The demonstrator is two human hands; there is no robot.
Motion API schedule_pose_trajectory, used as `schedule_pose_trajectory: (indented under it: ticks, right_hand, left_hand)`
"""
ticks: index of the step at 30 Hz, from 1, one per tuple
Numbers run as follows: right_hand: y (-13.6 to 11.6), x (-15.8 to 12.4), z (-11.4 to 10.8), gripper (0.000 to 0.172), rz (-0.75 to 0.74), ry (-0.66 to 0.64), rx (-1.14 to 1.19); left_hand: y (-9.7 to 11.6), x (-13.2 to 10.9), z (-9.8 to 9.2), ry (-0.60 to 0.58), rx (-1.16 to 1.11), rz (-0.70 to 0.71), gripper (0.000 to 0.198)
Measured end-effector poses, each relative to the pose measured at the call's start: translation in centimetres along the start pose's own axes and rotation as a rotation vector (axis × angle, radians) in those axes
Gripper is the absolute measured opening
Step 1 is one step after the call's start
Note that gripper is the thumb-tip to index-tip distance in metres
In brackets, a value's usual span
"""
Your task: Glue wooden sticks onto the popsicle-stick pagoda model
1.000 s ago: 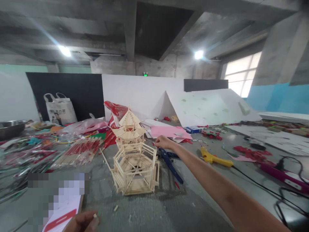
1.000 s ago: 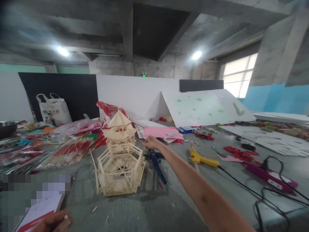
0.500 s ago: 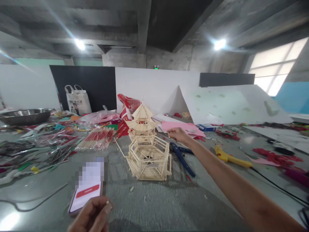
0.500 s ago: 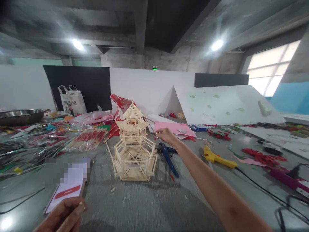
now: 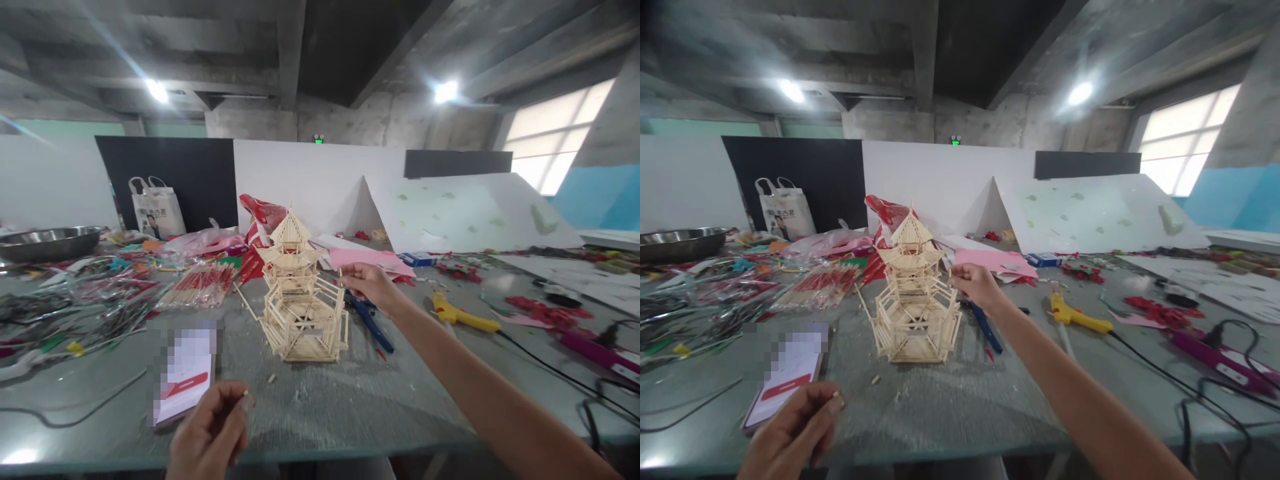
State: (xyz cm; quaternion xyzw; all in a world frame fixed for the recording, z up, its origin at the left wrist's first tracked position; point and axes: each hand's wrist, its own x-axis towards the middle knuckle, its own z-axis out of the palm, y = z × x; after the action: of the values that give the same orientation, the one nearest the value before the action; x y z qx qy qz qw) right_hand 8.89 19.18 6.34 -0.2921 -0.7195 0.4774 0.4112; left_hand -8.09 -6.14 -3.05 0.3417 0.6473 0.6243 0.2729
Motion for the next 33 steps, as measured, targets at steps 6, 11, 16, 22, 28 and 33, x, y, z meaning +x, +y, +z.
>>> schedule_pose_trajectory:
  ticks: [6, 11, 16, 22, 28, 33]
  right_hand:
    - [-0.8, -1.8, 0.2, 0.028, 0.028, -0.018, 0.140]
    - [-1.2, -6.0, 0.8, 0.026, 0.129, 0.054, 0.352]
    - [0.5, -11.1, 2.8, 0.028, 0.253, 0.104, 0.500]
    - [2.7, -13.4, 5.7, 0.027, 0.261, 0.204, 0.679]
    - [2.8, -12.6, 7.3, 0.030, 0.314, 0.219, 0.756]
    - [2.5, -12.1, 8.0, 0.036, 0.353, 0.247, 0.748]
  left_hand:
    - [-0.2, 0.6, 0.6, 0.003, -0.127, 0.033, 0.033]
    - [0.3, 0.2, 0.2, 0.024, -0.236, 0.030, 0.031]
    - [0.7, -0.2, 1.1, 0.029, -0.332, -0.018, 0.036]
    - [0.5, 0.4, 3.6, -0.153, -0.369, -0.047, 0.027]
    - [1.3, 1.4, 5.8, -0.242, -0.346, -0.059, 0.021]
    - [1.3, 2.1, 6.8, -0.223, -0.310, -0.082, 0.024]
